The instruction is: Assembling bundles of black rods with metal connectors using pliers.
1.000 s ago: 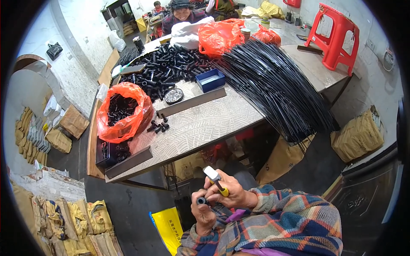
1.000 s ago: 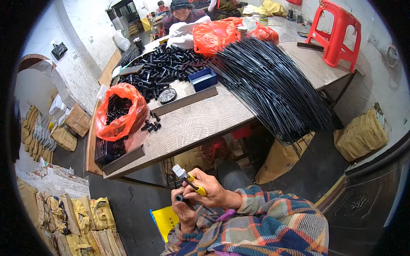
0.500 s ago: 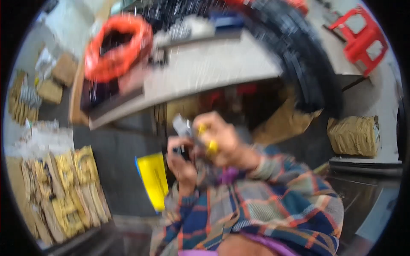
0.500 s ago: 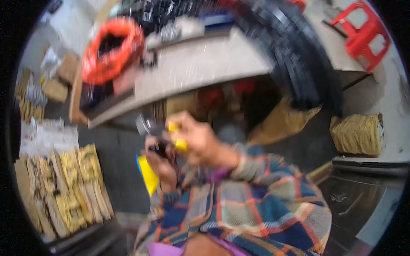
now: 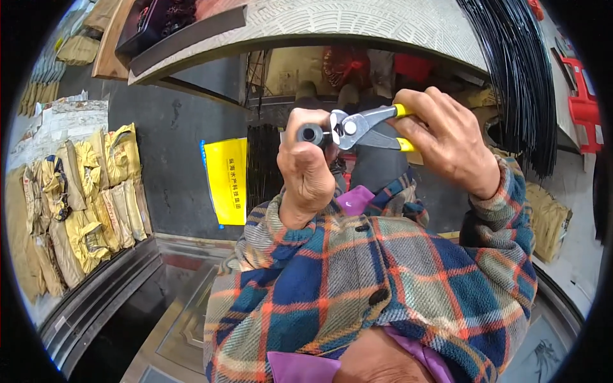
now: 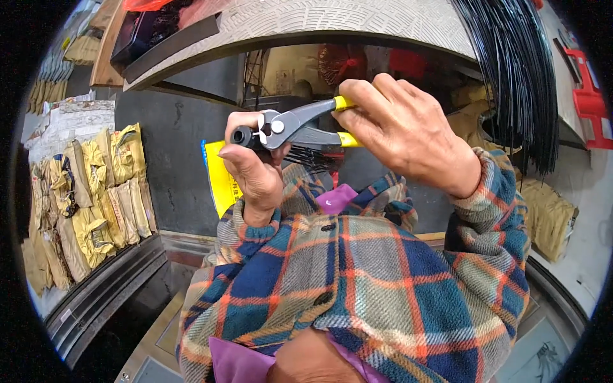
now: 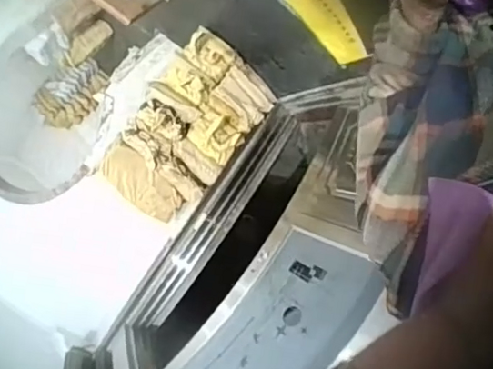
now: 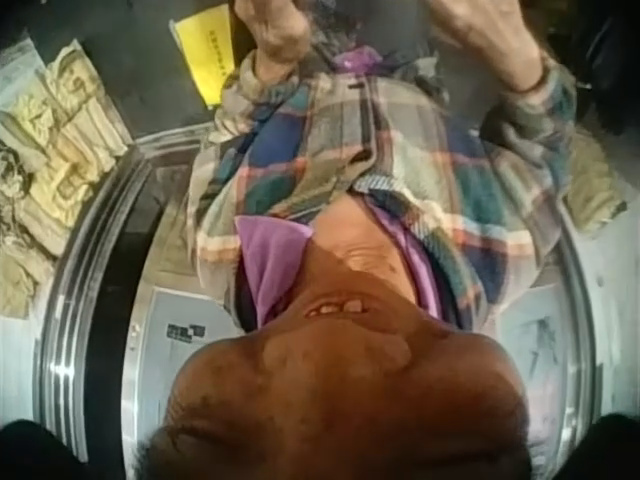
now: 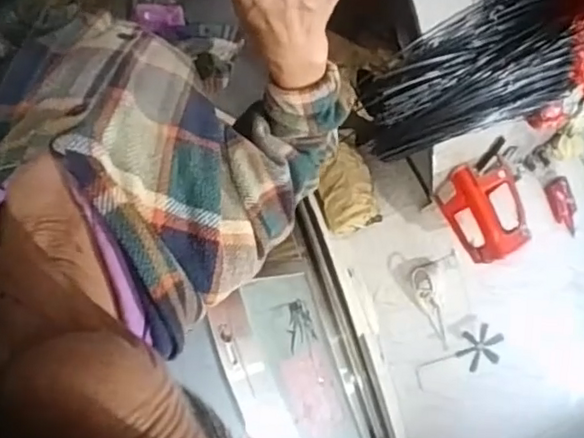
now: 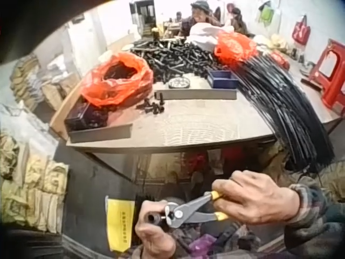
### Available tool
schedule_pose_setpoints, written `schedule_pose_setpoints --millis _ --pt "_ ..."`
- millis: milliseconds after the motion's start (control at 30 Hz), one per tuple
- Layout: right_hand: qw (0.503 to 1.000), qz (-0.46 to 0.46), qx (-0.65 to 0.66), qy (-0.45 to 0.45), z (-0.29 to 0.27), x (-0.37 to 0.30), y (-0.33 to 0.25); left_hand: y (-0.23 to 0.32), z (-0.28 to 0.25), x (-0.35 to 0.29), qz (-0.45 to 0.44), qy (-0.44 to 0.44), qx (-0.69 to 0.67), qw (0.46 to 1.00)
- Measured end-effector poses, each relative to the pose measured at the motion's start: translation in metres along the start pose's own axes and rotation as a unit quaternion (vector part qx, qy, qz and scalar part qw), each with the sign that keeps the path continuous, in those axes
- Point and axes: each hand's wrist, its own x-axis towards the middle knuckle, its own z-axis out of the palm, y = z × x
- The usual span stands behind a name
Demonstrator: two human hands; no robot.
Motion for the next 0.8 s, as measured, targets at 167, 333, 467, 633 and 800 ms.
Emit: schedule_pose_setpoints --millis 167,333,467,633,800 --pt "0.993 0.049 -0.104 -0.027 -0.01 -0.002 -0.002 -0.003 -0.002 0.002 -0.002 -0.026 -0.012 1.0" --pt "0.985 0.041 -0.165 -0.025 -0.018 0.004 -0.005 -0.003 -0.003 0.002 -0.014 -0.033 -0.021 0.999" --pt "0.978 0.012 -0.204 -0.034 -0.027 0.007 -0.006 -0.001 -0.002 0.0 -0.012 -0.024 -0.018 0.999" --pt "0.974 -0.042 -0.205 -0.083 -0.044 0.005 0.005 0.0 0.002 0.001 0.021 -0.033 0.04 0.998" --pt "0.987 -0.047 -0.06 -0.139 -0.022 0.0 0.011 -0.004 0.001 0.003 0.02 -0.069 0.089 0.993"
